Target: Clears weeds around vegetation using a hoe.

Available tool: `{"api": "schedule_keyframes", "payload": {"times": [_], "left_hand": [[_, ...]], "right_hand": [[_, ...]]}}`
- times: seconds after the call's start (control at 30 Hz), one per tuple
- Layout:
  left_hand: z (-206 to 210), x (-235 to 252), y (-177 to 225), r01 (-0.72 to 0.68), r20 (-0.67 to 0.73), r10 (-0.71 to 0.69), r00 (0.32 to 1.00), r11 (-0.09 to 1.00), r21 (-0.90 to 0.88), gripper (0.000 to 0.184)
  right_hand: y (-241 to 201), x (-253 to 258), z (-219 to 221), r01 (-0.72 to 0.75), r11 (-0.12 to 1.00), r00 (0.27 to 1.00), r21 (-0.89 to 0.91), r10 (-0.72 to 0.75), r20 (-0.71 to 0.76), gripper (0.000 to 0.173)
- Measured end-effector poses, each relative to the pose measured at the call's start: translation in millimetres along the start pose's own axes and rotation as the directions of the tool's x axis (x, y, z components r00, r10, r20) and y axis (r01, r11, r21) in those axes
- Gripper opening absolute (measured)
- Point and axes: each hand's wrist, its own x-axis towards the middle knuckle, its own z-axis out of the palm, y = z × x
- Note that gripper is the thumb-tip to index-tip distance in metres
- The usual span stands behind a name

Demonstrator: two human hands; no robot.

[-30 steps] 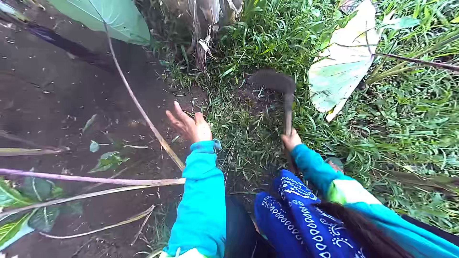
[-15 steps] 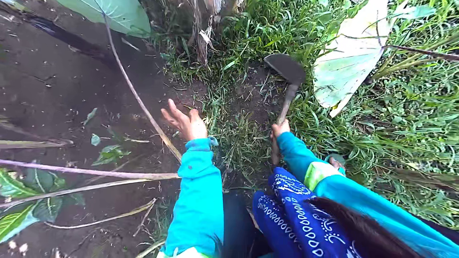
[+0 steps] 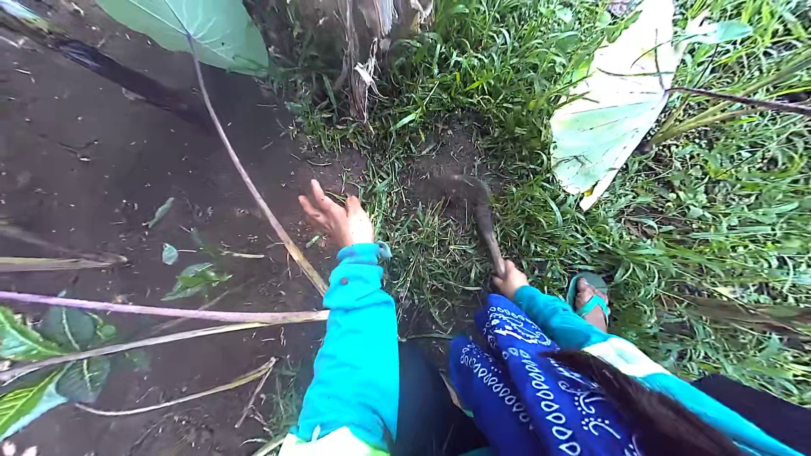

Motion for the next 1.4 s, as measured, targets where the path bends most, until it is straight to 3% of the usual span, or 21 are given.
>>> {"api": "schedule_keyframes", "payload": {"times": [0.07,0.17,0.2,0.3,0.37,0.4,0.47,0.57,0.6,0.7,0.73,0.8,0.9,0.97,1.07,1.13,1.23,1.27,1.4], "left_hand": [[-0.5,0.0,-1.6,-0.001,0.01,0.001,1.0,1.0,-0.007,0.07],[-4.2,-2.5,0.2,0.0,0.019,0.0,1.0,1.0,-0.014,0.07],[-5.4,-3.3,0.0,0.007,0.019,-0.007,1.0,1.0,-0.006,0.07],[-5.8,-4.0,-3.2,0.004,0.023,-0.004,1.0,1.0,0.025,0.069],[-9.3,0.7,-3.8,0.014,0.016,-0.014,1.0,1.0,0.017,0.07],[-11.0,0.8,-3.9,0.023,0.016,-0.024,1.0,1.0,0.01,0.069],[-12.2,1.6,-3.6,0.025,0.018,-0.025,1.0,1.0,0.0,0.069],[-13.0,2.9,-5.4,0.02,0.003,-0.02,1.0,1.0,0.009,0.069],[-12.4,1.5,-5.4,0.033,0.007,-0.033,0.999,0.999,0.015,0.069],[-9.1,5.2,-3.1,0.041,0.006,-0.041,0.999,0.999,0.035,0.069],[-8.1,5.3,-3.6,0.041,0.0,-0.041,0.999,0.999,0.03,0.07],[-8.7,5.3,-3.7,0.045,-0.005,-0.045,0.999,0.999,0.001,0.071],[-11.0,4.4,-6.6,0.029,0.009,-0.029,1.0,1.0,-0.002,0.07],[-10.2,3.5,-8.0,0.032,0.008,-0.032,0.999,0.999,0.008,0.069],[-10.4,7.3,-5.9,0.05,0.004,-0.05,0.999,0.998,0.025,0.071],[-10.1,6.0,-4.9,0.071,0.021,-0.072,0.997,0.997,0.029,0.071],[-7.7,3.4,-4.2,0.056,0.037,-0.058,0.998,0.998,0.033,0.071],[-7.3,2.1,-5.1,0.043,0.044,-0.045,0.998,0.998,0.04,0.07],[-1.4,10.4,-5.3,0.044,0.013,-0.044,0.999,0.999,0.031,0.071]], "right_hand": [[-2.3,-5.1,-27.0,0.029,0.998,0.999,0.059,-0.027,-0.032,0.059],[-55.9,18.0,-44.3,0.06,0.907,0.984,0.417,0.016,-0.177,0.056],[-68.5,23.8,-38.4,0.036,0.887,0.982,0.46,0.054,-0.181,0.061],[-19.4,17.8,6.2,0.012,0.979,0.989,0.205,0.018,-0.144,0.066],[14.4,-2.7,-1.9,-0.002,0.999,0.999,-0.035,0.001,-0.042,0.067],[21.5,-12.0,-13.8,-0.004,0.998,1.0,-0.068,0.003,-0.021,0.066],[5.8,-10.7,-36.7,0.006,0.996,0.995,0.085,0.002,-0.1,0.062],[-39.0,23.7,-27.5,0.053,0.906,0.966,0.42,0.06,-0.25,0.062],[-38.7,28.9,-15.7,0.049,0.921,0.97,0.386,0.049,-0.239,0.062],[-9.6,4.0,4.2,0.019,1.0,1.0,-0.024,-0.019,0.015,0.066],[-4.6,-7.6,1.9,0.021,0.998,0.998,-0.062,-0.017,0.064,0.066],[-14.5,-18.6,-9.8,0.024,0.997,0.999,0.076,-0.026,0.024,0.058],[-45.2,5.7,-16.7,0.033,0.899,0.983,0.436,0.05,-0.177,0.058],[-35.2,18.6,-9.4,0.005,0.932,0.977,0.363,0.074,-0.202,0.064],[2.6,-0.8,-23.0,-0.043,0.996,0.997,0.072,0.048,-0.062,0.066],[3.1,-12.9,-47.5,-0.036,0.992,0.995,0.121,0.047,-0.091,0.059],[-20.1,5.4,-46.6,0.019,0.906,0.965,0.424,0.095,-0.246,0.058],[-20.8,11.5,-36.8,0.006,0.902,0.963,0.432,0.111,-0.246,0.061],[-2.0,-12.1,-30.9,-0.086,0.972,0.996,0.217,0.087,0.005,0.059]]}}
